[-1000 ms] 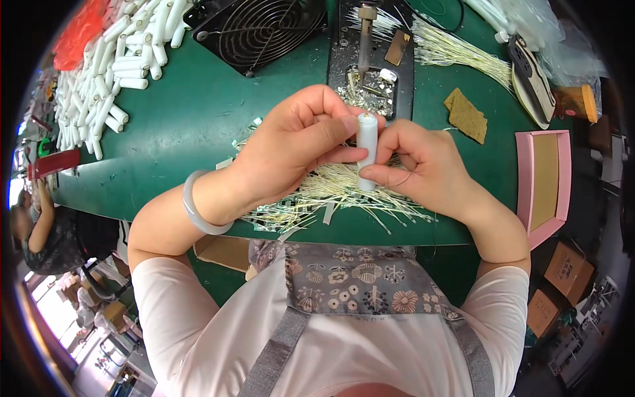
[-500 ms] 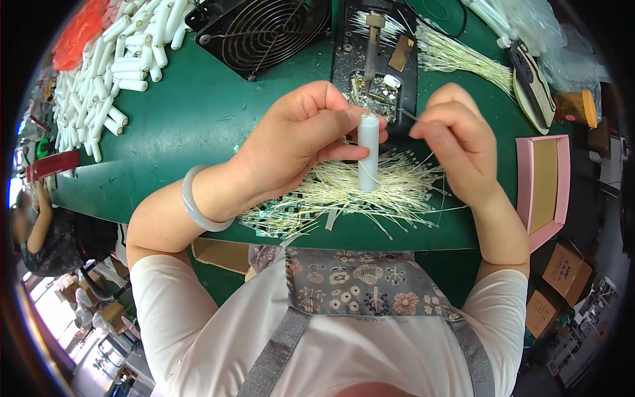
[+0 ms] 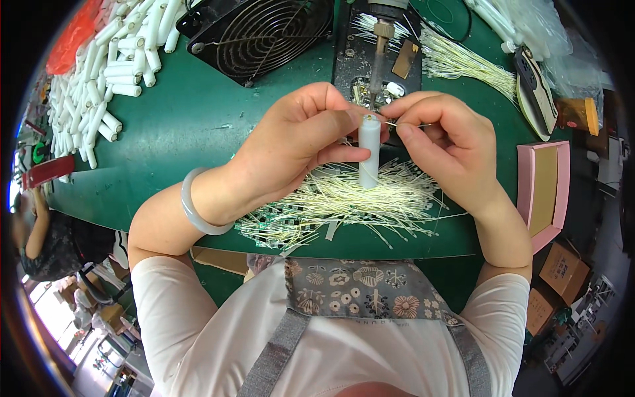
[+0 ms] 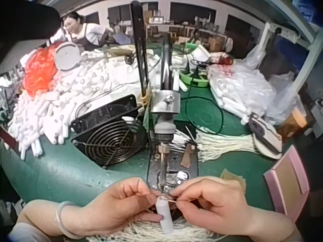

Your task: The person assembles electronic components by threading wires into plastic tubes and soldering the connections to the tubes using a soldering iron and solder wire.

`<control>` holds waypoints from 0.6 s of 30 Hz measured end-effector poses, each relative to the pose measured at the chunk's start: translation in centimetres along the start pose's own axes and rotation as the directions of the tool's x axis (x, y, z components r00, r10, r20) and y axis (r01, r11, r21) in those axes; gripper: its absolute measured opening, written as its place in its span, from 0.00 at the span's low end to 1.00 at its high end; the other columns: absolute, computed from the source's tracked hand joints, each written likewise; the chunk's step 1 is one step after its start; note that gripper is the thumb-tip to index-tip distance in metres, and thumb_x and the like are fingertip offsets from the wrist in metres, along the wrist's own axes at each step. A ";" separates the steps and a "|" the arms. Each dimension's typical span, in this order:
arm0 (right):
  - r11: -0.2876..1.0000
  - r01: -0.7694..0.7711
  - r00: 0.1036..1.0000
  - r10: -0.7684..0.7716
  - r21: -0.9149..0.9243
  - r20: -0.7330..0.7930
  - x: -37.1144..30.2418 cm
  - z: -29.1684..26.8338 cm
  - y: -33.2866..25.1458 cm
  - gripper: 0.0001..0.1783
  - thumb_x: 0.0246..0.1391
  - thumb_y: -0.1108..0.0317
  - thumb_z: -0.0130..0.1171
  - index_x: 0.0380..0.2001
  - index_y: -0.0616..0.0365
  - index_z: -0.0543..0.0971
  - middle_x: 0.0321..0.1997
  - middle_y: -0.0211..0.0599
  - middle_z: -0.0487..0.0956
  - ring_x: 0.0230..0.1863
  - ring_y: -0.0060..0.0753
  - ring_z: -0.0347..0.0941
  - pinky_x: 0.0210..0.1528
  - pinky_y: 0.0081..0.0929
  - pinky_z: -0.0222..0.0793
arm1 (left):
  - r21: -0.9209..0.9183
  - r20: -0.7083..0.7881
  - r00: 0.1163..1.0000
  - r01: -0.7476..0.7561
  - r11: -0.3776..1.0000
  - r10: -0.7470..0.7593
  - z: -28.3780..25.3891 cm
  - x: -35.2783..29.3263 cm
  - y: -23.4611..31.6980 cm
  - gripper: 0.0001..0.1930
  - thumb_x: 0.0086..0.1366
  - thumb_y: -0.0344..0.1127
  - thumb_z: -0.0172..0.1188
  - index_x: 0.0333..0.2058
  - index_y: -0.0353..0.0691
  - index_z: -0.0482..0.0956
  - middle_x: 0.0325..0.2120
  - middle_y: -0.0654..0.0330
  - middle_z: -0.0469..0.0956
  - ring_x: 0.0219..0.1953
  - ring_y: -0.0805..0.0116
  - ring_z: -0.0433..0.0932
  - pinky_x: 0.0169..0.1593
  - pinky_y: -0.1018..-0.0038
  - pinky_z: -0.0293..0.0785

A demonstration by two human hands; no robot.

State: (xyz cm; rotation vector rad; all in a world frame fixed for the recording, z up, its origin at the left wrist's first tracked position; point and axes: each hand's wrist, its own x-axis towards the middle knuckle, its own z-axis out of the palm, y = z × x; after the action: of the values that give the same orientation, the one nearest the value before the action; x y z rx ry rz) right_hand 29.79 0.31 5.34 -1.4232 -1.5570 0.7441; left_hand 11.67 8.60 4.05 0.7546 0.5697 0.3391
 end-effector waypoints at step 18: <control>0.994 -0.015 1.000 0.014 0.112 0.016 0.7 0.1 0.6 0.02 0.41 0.76 0.58 0.23 0.60 0.75 0.29 0.30 0.79 0.12 0.07 0.56 0.13 0.09 0.51 | -0.079 -0.001 1.000 -0.009 0.997 0.009 -0.1 0.2 0.1 0.04 0.60 0.27 0.49 0.29 0.33 0.67 0.33 0.57 0.73 0.36 0.72 0.75 0.40 0.76 0.77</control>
State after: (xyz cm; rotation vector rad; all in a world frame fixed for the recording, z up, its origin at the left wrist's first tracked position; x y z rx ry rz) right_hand 30.02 1.05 4.94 -1.3507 -1.4947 0.8399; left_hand 11.75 8.80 4.04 0.6815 0.5507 0.3683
